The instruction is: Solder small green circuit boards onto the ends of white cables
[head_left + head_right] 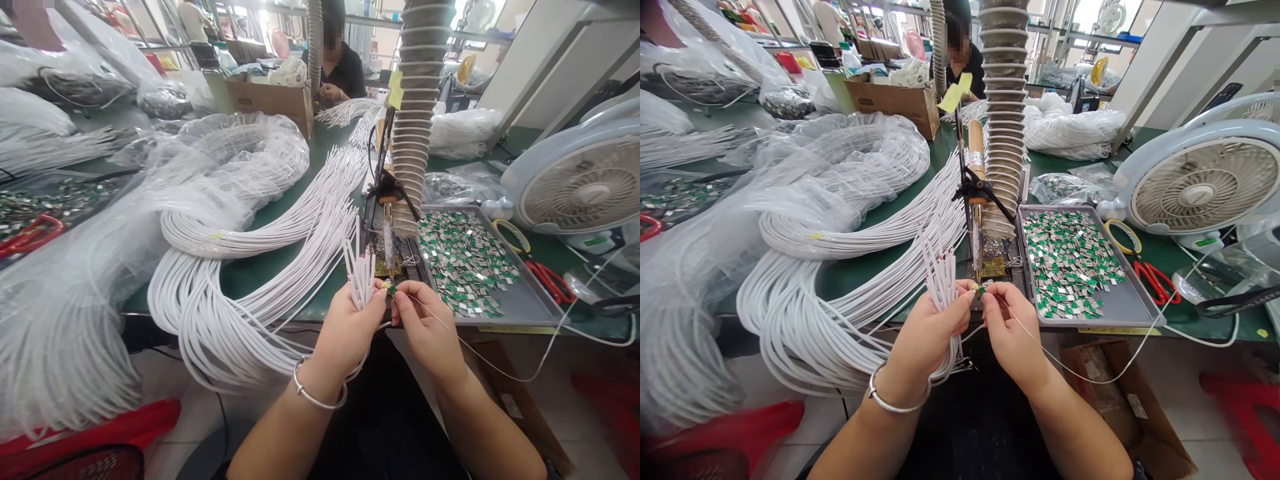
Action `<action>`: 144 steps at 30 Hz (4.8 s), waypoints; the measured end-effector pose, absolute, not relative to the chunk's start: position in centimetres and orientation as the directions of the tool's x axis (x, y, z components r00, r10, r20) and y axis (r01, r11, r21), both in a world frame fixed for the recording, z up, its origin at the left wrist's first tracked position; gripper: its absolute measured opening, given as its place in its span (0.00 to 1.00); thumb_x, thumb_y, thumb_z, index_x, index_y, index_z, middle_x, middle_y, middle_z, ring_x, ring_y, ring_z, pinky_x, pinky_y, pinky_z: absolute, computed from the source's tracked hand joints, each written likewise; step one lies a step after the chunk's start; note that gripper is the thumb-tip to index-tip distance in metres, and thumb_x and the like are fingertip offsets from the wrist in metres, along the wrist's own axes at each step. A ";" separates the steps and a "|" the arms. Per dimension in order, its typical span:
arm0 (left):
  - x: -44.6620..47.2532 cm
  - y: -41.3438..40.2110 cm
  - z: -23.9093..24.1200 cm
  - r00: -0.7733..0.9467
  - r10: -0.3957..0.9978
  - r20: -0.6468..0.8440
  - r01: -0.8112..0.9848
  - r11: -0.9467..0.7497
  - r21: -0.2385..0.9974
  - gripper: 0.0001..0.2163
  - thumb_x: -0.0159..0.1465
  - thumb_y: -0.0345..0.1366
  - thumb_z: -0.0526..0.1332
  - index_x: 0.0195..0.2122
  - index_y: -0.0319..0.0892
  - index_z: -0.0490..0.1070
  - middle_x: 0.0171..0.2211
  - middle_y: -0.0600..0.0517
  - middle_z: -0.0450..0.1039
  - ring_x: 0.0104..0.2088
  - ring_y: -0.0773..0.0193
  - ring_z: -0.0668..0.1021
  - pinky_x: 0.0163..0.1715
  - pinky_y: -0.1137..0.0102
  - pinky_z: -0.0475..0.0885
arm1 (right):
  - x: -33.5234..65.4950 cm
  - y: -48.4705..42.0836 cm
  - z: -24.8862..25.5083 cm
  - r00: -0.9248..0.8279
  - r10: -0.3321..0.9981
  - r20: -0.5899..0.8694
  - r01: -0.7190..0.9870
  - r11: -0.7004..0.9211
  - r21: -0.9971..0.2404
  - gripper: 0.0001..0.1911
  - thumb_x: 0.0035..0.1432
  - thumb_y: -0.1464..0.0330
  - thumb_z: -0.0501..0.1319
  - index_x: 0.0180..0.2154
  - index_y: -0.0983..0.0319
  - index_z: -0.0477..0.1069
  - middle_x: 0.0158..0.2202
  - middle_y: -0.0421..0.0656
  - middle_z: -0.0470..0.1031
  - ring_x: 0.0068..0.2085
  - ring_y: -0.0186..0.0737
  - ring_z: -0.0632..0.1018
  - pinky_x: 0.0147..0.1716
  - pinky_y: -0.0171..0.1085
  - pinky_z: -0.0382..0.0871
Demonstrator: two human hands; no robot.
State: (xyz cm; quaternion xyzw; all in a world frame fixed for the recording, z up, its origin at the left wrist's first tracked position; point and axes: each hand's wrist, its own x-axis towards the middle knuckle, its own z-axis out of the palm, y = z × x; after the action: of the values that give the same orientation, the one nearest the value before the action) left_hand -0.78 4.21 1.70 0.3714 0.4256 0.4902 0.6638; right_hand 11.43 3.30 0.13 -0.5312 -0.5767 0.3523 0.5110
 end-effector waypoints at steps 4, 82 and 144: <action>-0.8 4.2 1.6 0.152 0.970 -0.190 -0.288 0.227 0.930 0.04 0.59 0.34 0.59 0.32 0.38 0.68 0.17 0.62 0.55 0.16 0.76 0.56 0.20 0.76 0.57 | 11.4 3.4 0.3 0.082 0.970 0.229 0.275 0.198 -0.941 0.08 0.59 0.63 0.55 0.32 0.61 0.66 0.21 0.36 0.66 0.21 0.29 0.69 0.22 0.30 0.68; -2.0 3.9 1.9 0.251 0.963 -0.101 0.011 0.102 0.995 0.05 0.59 0.35 0.59 0.29 0.39 0.68 0.26 0.55 0.66 0.28 0.68 0.68 0.32 0.72 0.65 | 11.8 3.0 -1.9 0.021 0.778 0.628 0.537 0.521 -0.663 0.13 0.62 0.74 0.50 0.45 0.61 0.68 0.39 0.46 0.75 0.36 0.36 0.78 0.36 0.38 0.76; -1.4 3.5 1.5 0.162 0.986 0.050 0.082 -0.064 0.995 0.03 0.61 0.33 0.55 0.32 0.41 0.66 0.34 0.51 0.72 0.34 0.64 0.73 0.39 0.70 0.67 | 12.1 2.3 -2.5 0.060 0.740 0.670 0.490 0.563 -0.666 0.09 0.59 0.76 0.53 0.38 0.59 0.67 0.38 0.46 0.74 0.41 0.40 0.77 0.37 0.41 0.75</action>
State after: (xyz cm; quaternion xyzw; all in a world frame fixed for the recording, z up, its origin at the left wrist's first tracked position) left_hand -1.43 3.49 1.46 0.5738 0.4652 0.4502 0.5017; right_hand 12.05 2.29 -2.47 -0.4545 -0.6766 0.1101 0.5687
